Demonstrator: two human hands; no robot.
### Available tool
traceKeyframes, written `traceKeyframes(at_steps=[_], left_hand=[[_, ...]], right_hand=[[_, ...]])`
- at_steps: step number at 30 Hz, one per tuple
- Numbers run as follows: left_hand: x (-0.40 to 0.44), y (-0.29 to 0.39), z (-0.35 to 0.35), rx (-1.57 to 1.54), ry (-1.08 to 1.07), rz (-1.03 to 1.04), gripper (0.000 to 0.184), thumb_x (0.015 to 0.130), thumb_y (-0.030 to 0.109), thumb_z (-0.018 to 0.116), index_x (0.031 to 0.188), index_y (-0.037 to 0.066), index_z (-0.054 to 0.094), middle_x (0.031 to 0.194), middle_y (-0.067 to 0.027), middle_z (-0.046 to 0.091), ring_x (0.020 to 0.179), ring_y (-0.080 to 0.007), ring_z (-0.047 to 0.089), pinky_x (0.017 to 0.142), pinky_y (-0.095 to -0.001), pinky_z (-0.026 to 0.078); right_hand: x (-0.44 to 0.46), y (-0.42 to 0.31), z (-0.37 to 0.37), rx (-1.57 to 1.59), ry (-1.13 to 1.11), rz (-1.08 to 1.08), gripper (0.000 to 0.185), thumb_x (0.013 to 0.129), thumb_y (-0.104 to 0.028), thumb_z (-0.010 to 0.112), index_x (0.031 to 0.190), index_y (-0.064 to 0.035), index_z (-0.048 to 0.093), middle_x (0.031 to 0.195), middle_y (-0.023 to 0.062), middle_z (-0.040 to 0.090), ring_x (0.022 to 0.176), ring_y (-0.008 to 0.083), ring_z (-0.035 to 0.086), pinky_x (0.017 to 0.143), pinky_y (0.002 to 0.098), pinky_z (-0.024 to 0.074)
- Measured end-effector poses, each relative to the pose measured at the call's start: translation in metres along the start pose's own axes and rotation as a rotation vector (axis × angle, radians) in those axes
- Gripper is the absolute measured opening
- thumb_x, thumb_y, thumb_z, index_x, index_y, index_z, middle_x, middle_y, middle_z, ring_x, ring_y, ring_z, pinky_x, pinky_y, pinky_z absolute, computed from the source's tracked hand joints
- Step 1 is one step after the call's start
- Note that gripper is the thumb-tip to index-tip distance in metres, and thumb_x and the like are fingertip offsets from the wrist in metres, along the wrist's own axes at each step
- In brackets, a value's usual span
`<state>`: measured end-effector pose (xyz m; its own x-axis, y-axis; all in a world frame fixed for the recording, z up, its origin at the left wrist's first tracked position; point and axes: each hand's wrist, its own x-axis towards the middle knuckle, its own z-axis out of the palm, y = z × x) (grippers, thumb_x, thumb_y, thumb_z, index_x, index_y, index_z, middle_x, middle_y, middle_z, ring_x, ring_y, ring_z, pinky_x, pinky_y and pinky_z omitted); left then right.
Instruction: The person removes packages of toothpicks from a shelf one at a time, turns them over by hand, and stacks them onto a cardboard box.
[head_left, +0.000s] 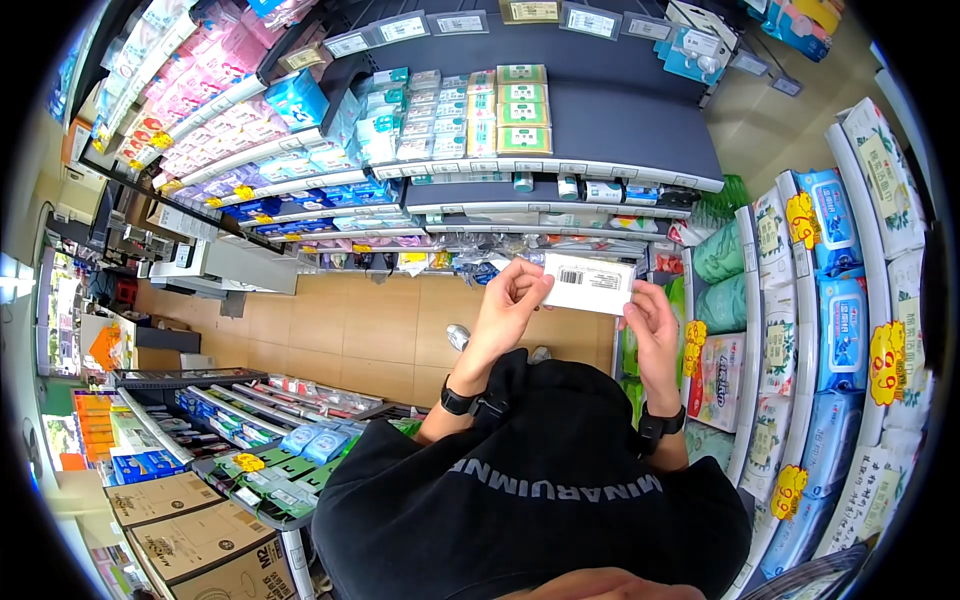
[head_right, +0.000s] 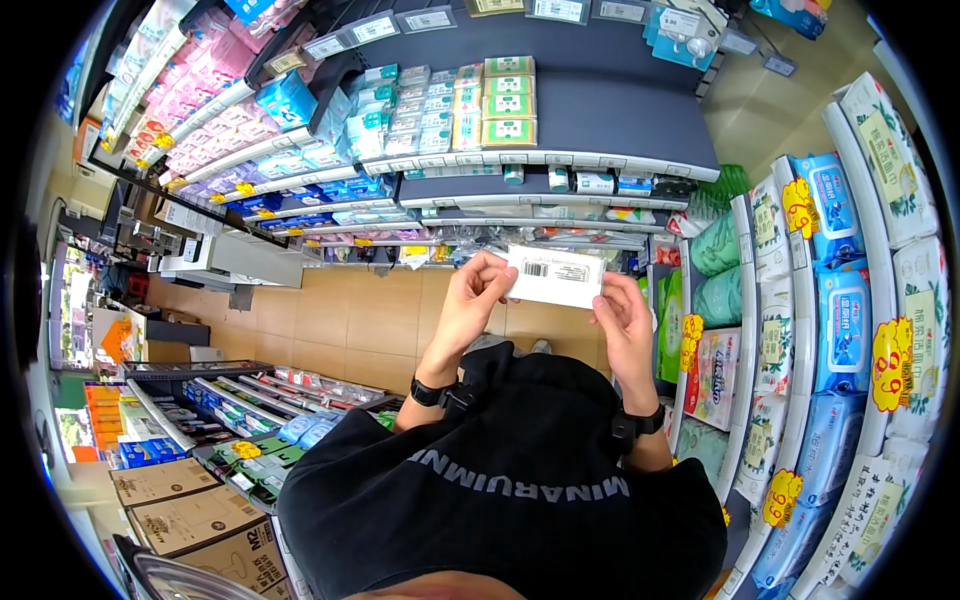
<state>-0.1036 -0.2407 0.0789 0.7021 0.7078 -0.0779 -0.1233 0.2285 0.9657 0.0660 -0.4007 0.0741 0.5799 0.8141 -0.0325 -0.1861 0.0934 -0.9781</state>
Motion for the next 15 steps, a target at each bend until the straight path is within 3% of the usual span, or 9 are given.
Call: traceKeyframes(at_steps=[6,15], left_hand=[[-0.0001,-0.0008,-0.0019,-0.013,0.005,0.008,0.013,0.098,0.014,0.063,0.1,0.002,0.057,0.086,-0.0028,0.07,0.074,-0.0056,0.06,0.067,-0.0201,0.042],[0.0003,-0.0015,-0.0035,0.007,-0.003,0.022,0.012,0.099,0.014,0.061,0.1,0.003,0.057,0.086,-0.0027,0.069,0.073,-0.0057,0.06,0.066,-0.0208,0.041]], right_hand=[[0.0004,-0.0012,0.0016,-0.001,-0.004,0.002,0.03,0.097,-0.003,0.058,0.125,0.001,0.051,0.103,0.0069,0.066,0.084,0.0091,0.058,0.073,0.0233,0.0453],[0.0,-0.0028,0.001,-0.008,-0.006,0.043,0.028,0.096,-0.002,0.059,0.123,0.0005,0.052,0.103,0.0077,0.067,0.069,0.0048,0.052,0.06,0.0193,0.0415]])
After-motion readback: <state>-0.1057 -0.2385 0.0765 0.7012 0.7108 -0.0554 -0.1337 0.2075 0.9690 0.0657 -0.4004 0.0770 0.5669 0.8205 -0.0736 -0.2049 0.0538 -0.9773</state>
